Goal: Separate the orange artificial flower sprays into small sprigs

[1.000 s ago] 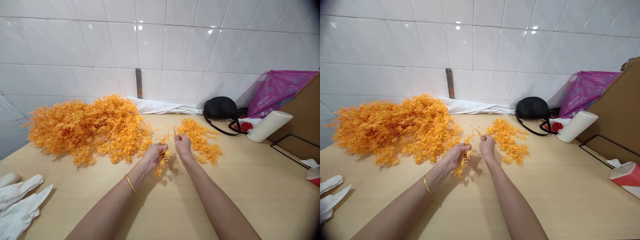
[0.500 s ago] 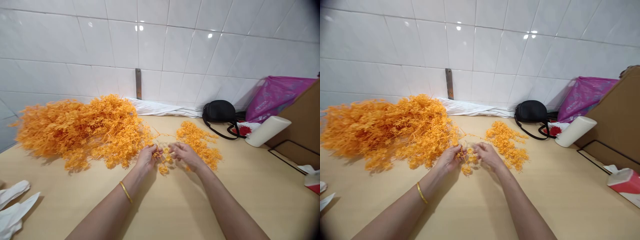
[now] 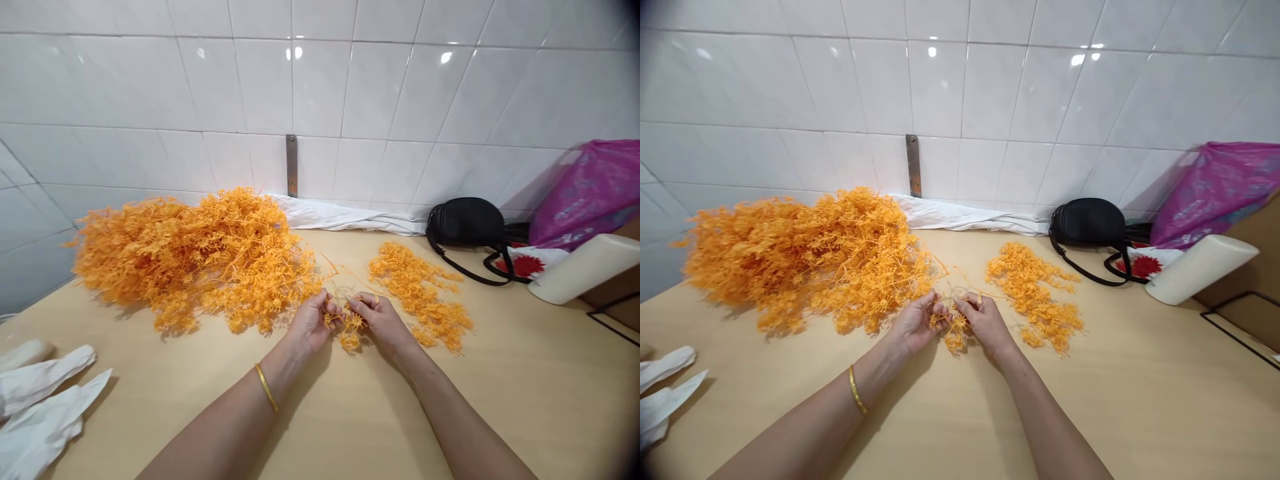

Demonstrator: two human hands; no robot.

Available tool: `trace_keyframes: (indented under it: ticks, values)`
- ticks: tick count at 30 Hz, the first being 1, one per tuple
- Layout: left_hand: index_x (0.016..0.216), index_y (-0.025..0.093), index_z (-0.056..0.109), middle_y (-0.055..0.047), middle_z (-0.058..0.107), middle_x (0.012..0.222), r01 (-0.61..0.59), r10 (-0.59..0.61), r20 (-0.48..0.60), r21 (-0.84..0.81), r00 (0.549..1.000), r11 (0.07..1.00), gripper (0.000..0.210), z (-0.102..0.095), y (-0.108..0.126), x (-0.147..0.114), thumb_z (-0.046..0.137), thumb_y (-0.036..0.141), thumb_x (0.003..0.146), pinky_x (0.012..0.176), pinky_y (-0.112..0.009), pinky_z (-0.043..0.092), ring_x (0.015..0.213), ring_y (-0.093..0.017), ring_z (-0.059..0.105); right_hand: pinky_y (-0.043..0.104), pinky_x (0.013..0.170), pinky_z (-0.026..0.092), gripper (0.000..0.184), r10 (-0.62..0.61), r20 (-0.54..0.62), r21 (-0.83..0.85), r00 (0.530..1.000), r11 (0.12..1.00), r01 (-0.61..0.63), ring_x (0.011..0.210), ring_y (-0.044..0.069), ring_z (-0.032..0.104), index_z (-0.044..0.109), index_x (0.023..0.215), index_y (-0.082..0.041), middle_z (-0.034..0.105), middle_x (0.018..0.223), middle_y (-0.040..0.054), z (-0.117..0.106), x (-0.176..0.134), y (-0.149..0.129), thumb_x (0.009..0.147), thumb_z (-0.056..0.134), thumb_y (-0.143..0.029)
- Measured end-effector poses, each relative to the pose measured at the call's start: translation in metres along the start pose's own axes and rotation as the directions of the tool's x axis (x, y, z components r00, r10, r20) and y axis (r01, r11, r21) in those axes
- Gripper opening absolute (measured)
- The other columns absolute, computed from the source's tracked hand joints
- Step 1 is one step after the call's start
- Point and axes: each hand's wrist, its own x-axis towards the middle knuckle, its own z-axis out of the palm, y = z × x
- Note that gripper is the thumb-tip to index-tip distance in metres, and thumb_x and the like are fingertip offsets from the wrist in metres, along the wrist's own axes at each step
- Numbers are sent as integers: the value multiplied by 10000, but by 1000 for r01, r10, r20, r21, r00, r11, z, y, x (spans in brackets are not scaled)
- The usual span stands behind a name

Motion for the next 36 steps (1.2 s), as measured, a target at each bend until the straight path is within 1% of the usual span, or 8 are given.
trace_keyframes:
  ticks: [6,14,19,24,27,30,33,36]
  values:
    - [703,124,558,-24,582,648,-29,19,81,131,997,991,153,-1,-4,-1,666,152,597,612,-230,433,613,-107,558,227,579,373,257,-151,-50,-108,987,984,145,591,115,466,565,613,-170,517,594,-10,4,1,-9,733,525,-394]
    - [478,117,533,7,481,456,-118,107,49,379,993,918,151,4,-8,-2,649,118,575,437,-193,321,424,-58,412,227,517,359,265,-179,-39,-240,983,957,165,549,116,446,560,623,-161,516,572,-4,1,1,-4,750,476,-377]
    - [565,117,564,2,525,507,-145,163,-20,360,986,922,73,10,-11,4,637,123,571,455,-195,343,450,-65,450,219,455,247,309,-252,-247,-524,936,847,90,457,88,306,416,502,-182,349,447,-46,8,5,-2,765,439,-344]
    - [595,128,529,44,457,432,-169,185,-12,350,983,921,118,14,-15,6,634,180,583,389,-186,296,358,-45,381,229,479,247,315,-337,-292,-675,895,736,57,456,98,324,368,489,-195,395,450,-36,14,10,1,778,394,-318]
    - [567,137,499,53,428,412,-167,172,20,378,985,911,140,13,-16,-1,627,191,581,372,-192,294,335,-46,355,235,510,282,281,-314,-378,-708,871,704,-53,493,121,401,428,517,-197,477,495,-5,-3,15,5,768,389,-317]
    - [562,134,508,51,419,414,-204,192,73,456,979,867,151,9,-15,-6,629,220,589,380,-199,303,338,-47,349,258,530,304,260,-276,-516,-690,811,695,-202,530,162,463,493,555,-186,523,518,36,-31,18,8,751,396,-326]
    - [553,134,498,48,417,426,-296,329,26,508,944,809,159,4,-12,-4,612,224,619,397,-180,278,364,-36,353,276,550,317,209,-219,-519,-720,827,633,-284,573,202,509,561,662,-164,547,525,57,-46,15,6,719,452,-332]
    - [560,148,461,40,442,461,-341,416,-35,511,909,789,177,0,-11,2,580,237,657,406,-178,275,378,-39,366,287,565,321,203,-230,-486,-789,843,531,-310,621,220,526,591,733,-146,568,577,82,-41,9,0,709,469,-307]
